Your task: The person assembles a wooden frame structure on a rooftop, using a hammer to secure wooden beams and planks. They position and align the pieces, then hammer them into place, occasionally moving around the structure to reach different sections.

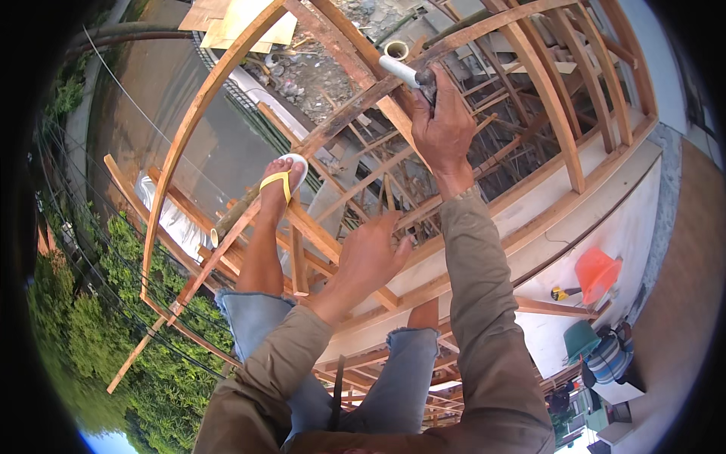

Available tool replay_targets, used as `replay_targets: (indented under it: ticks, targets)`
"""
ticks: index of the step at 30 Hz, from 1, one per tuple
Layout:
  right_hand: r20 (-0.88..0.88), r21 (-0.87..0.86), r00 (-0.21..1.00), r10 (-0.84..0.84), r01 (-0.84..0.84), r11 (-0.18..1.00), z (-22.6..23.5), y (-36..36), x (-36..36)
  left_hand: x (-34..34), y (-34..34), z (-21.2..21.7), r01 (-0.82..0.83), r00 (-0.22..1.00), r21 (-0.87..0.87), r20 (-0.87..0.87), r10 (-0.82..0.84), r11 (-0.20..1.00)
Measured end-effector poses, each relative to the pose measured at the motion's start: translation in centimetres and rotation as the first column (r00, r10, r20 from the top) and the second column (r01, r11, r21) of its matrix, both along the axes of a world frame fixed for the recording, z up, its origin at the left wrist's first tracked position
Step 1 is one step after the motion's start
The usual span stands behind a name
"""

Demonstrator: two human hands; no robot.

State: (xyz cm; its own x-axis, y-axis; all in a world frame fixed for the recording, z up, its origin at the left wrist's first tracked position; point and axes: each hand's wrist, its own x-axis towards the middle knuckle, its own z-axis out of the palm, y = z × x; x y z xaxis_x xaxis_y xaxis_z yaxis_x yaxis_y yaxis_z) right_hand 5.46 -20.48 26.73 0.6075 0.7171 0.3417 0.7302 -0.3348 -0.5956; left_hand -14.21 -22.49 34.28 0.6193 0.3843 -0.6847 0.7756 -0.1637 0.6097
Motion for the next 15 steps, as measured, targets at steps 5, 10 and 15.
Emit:
replay_targets:
  ticks: [5,10,15]
  targets:
    - [-0.157,-0.329,0.977,-0.145,0.087,0.940,-7.2,1.1,0.2,0.4,0.9,0.0,0.015,1.000,-0.012,0.022,-0.014,1.000]
    - [-0.190,-0.123,0.982,0.024,-0.048,0.991,-3.7,3.2,2.0,0.4,0.6,-0.1,0.057,0.998,-0.035,0.041,-0.055,0.998]
    - [-0.300,0.381,0.954,-0.012,0.131,0.915,3.3,2.4,1.0,0.0,0.6,0.0,0.039,0.999,-0.056,0.039,-0.037,0.998]
